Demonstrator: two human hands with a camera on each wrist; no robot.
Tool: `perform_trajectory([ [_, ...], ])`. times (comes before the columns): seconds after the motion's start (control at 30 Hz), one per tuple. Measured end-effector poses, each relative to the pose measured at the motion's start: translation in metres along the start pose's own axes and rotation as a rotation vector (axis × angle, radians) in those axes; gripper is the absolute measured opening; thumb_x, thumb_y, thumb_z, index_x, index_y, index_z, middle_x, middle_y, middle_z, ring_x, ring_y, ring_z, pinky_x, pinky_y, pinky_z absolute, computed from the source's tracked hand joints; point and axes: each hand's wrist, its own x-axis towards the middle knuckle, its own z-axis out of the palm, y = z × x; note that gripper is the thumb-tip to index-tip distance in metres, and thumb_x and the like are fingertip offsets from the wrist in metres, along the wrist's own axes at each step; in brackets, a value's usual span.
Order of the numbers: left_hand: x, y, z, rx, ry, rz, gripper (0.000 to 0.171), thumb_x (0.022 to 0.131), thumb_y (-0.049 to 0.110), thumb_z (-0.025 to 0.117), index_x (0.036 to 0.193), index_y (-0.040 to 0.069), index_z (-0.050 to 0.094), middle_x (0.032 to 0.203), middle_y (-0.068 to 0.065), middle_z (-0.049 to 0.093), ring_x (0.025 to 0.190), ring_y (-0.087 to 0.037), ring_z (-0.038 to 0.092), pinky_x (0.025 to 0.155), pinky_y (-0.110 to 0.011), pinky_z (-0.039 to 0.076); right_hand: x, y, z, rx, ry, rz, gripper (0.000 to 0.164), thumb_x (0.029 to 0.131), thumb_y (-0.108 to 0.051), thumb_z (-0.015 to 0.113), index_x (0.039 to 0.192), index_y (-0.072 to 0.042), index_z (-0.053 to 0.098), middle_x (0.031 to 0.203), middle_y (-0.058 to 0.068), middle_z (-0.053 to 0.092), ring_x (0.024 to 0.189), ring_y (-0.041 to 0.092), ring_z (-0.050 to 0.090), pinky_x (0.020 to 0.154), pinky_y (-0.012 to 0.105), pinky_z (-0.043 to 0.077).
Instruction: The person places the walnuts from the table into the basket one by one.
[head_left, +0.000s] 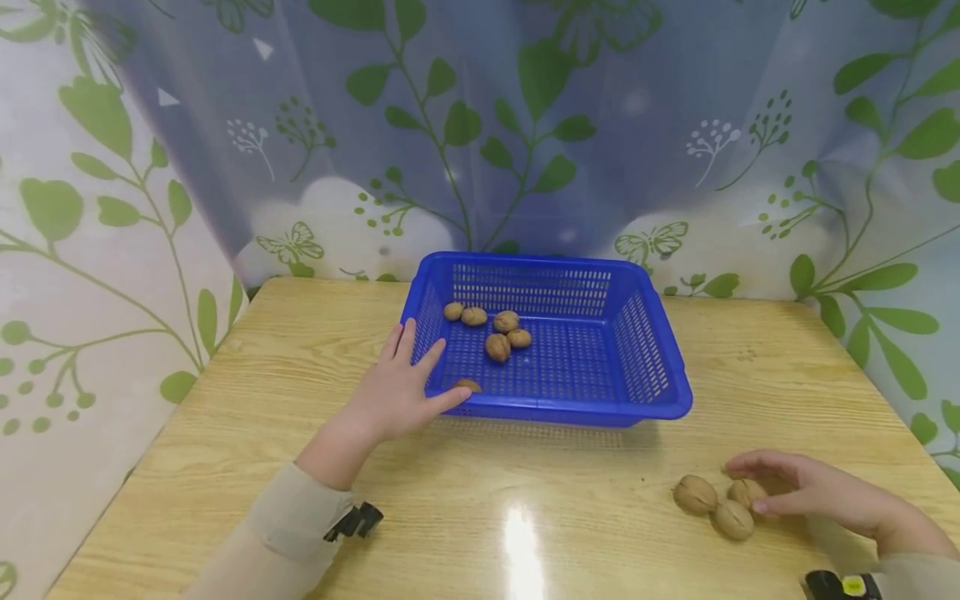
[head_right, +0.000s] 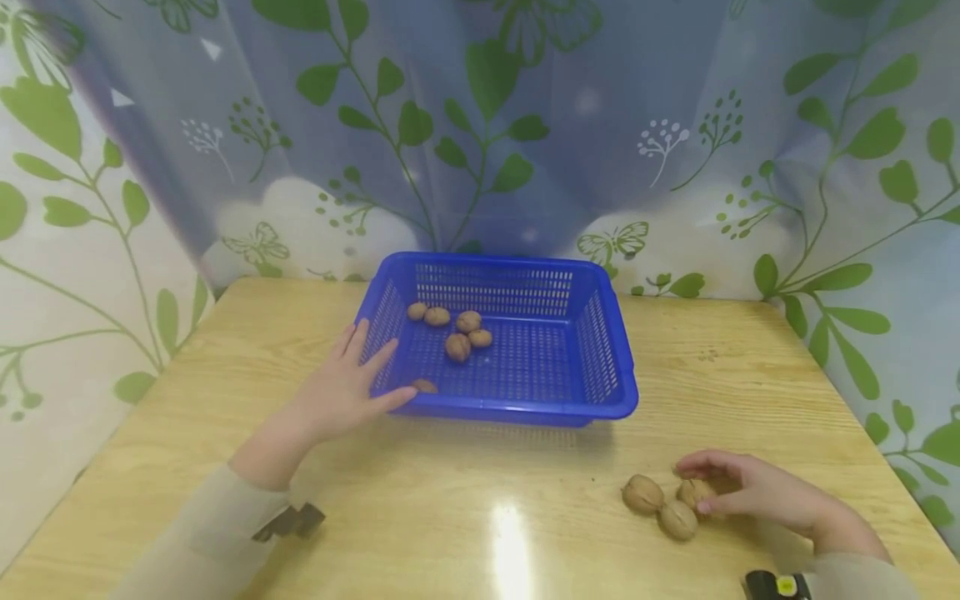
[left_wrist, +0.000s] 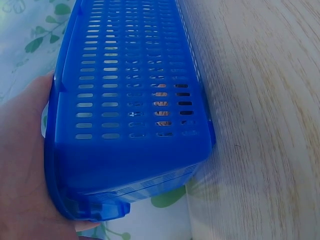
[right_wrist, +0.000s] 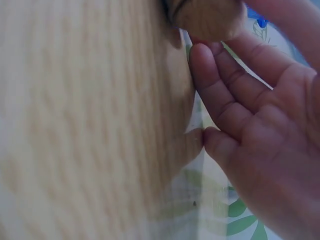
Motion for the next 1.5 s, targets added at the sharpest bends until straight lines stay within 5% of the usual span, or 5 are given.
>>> perform_trajectory([
  [0.37,0.0,0.0,-0.003,0.005,-0.002,-0.001,0.089,0.084,0.074,0.035,0.146,0.01,0.032,0.151,-0.028,0.001,0.138,-0.043,-0.002,0.097,-0.06,0.032,0.0,-0.002,0.0,0.013,0.023,0.033,0.028,0.094,-0.003,0.051,0.12,0.009,0.051,0.114,-0.006,0.059,0.098,-0.004,0.05,0.074,0.021,0.046],
  [0.6,0.0,0.0,0.0,0.006,-0.006,-0.01,0.091,0.083,0.076,0.032,0.146,0.011,0.031,0.151,-0.027,0.0,0.138,-0.042,-0.003,0.097,-0.059,0.032,0.003,-0.022,-0.004,-0.04,0.155,0.143,0.042,0.095,-0.016,0.054,0.129,0.008,0.046,0.129,0.03,0.047,0.102,-0.016,0.042,0.076,0.021,0.047],
  [0.93,0.0,-0.001,0.001,0.01,0.003,-0.003,0.09,0.083,0.076,0.033,0.146,0.011,0.033,0.151,-0.028,0.002,0.138,-0.042,-0.002,0.099,-0.058,0.031,0.01,-0.06,-0.011,-0.178,0.275,0.115,0.04,0.095,-0.019,0.055,0.129,0.002,0.049,0.131,0.022,0.048,0.105,-0.019,0.035,0.077,0.019,0.045],
  [1.27,0.001,0.0,0.0,-0.006,0.019,0.0,0.089,0.084,0.074,0.035,0.146,0.011,0.033,0.151,-0.028,0.002,0.138,-0.042,-0.002,0.098,-0.059,0.032,0.025,-0.098,-0.02,-0.193,0.311,0.05,0.038,0.097,-0.02,0.052,0.13,-0.001,0.048,0.125,0.005,0.056,0.107,-0.011,0.045,0.08,0.019,0.045],
  [1.5,0.0,0.0,0.001,0.005,0.006,0.005,0.089,0.084,0.074,0.034,0.146,0.01,0.032,0.15,-0.029,0.001,0.138,-0.042,-0.002,0.101,-0.058,0.029,0.049,-0.125,-0.024,-0.191,0.295,0.037,0.04,0.097,-0.023,0.052,0.131,-0.002,0.048,0.128,0.015,0.053,0.106,-0.005,0.049,0.083,0.02,0.044],
])
